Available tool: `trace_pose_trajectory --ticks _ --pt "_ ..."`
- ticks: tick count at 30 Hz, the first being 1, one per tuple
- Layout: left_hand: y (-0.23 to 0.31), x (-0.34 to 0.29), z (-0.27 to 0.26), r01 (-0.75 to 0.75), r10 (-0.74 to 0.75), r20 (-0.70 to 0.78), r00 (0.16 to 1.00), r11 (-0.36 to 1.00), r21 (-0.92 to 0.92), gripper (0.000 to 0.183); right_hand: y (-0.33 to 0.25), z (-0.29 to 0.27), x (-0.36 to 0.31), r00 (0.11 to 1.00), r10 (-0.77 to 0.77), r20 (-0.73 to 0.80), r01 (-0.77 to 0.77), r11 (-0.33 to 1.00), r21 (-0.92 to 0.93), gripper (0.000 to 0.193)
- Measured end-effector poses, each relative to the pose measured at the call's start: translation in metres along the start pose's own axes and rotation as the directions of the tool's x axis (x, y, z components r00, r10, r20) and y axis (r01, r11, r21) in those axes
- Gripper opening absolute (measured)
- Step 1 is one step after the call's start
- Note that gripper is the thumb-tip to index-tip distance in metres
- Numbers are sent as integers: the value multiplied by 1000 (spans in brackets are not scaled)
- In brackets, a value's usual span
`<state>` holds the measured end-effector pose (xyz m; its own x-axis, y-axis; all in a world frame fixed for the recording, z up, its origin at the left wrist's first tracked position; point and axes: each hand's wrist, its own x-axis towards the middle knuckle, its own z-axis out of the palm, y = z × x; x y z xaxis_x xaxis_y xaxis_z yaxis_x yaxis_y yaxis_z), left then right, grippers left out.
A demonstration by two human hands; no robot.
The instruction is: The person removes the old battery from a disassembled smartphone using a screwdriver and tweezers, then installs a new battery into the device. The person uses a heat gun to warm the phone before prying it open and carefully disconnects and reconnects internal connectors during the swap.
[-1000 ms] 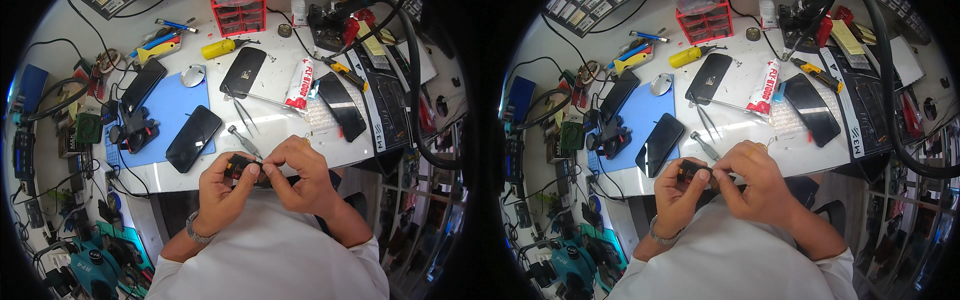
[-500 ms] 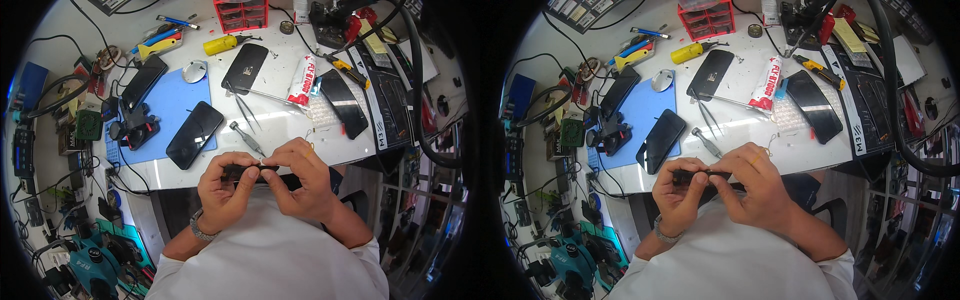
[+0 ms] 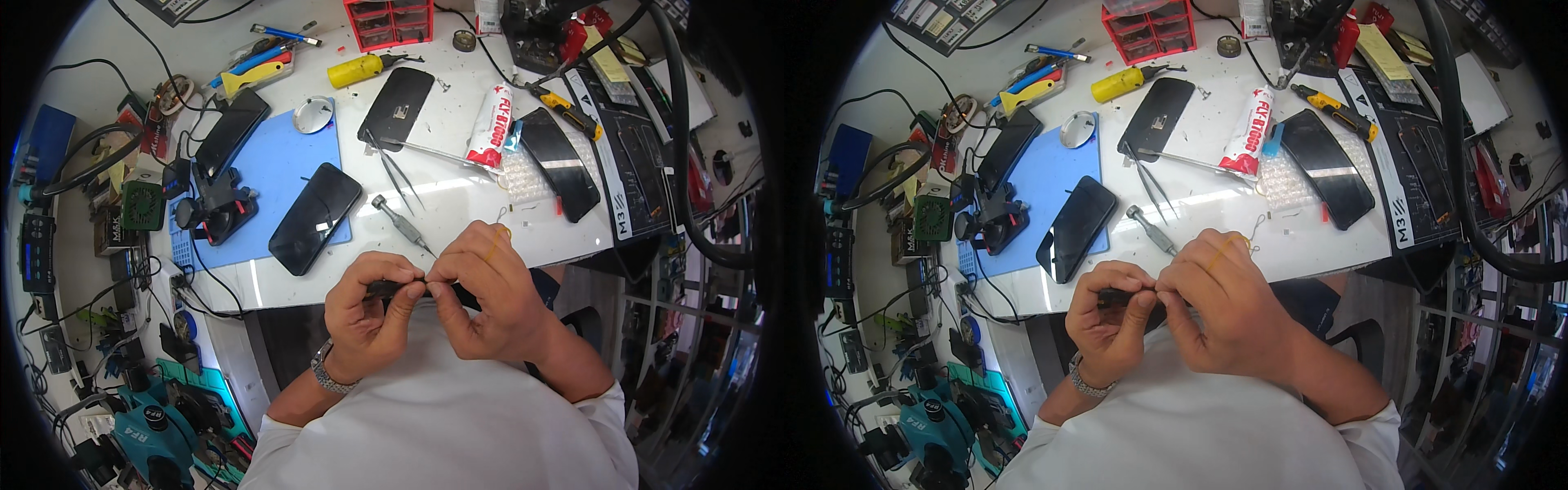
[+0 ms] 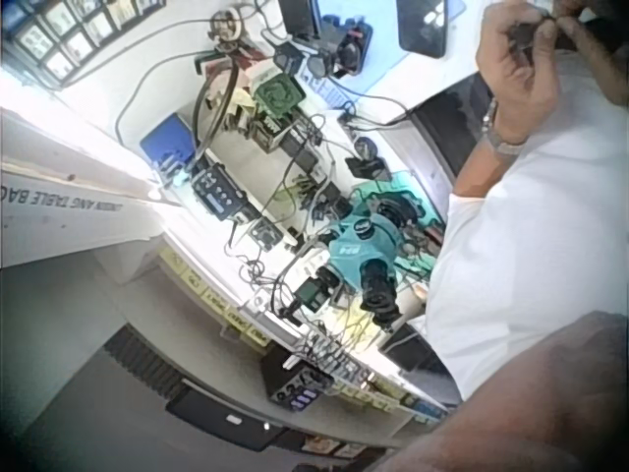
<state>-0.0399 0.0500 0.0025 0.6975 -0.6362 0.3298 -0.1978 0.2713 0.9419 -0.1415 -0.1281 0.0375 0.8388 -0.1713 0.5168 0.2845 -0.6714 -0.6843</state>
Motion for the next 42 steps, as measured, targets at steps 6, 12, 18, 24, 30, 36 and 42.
trace_pose_trajectory --ticks 6,12,18,24,30,36,42 --pt "2 3 -1 -111 107 63 992 993 50 26 -2 -18 8 975 131 178 -167 965 203 18" --pt "2 2 1 -118 113 80 990 991 56 26 -1 -29 16 779 444 442 -610 699 373 5" --pt "-5 -5 -1 -81 73 97 993 993 91 23 9 -29 15 555 568 607 -824 476 308 10" --pt "-1 -6 -1 278 -290 -20 957 933 -230 23 13 -27 9 739 542 400 -670 651 356 10" --pt "-6 -8 -3 301 -310 -7 951 926 -227 23 18 -13 8 708 552 441 -706 581 405 11" --pt "-5 -9 -2 255 -262 -19 965 951 -173 23 16 -6 9 655 568 498 -754 524 395 11" --pt "-7 -9 0 217 -217 17 976 963 -162 22 20 -7 11 582 568 582 -810 465 356 12"
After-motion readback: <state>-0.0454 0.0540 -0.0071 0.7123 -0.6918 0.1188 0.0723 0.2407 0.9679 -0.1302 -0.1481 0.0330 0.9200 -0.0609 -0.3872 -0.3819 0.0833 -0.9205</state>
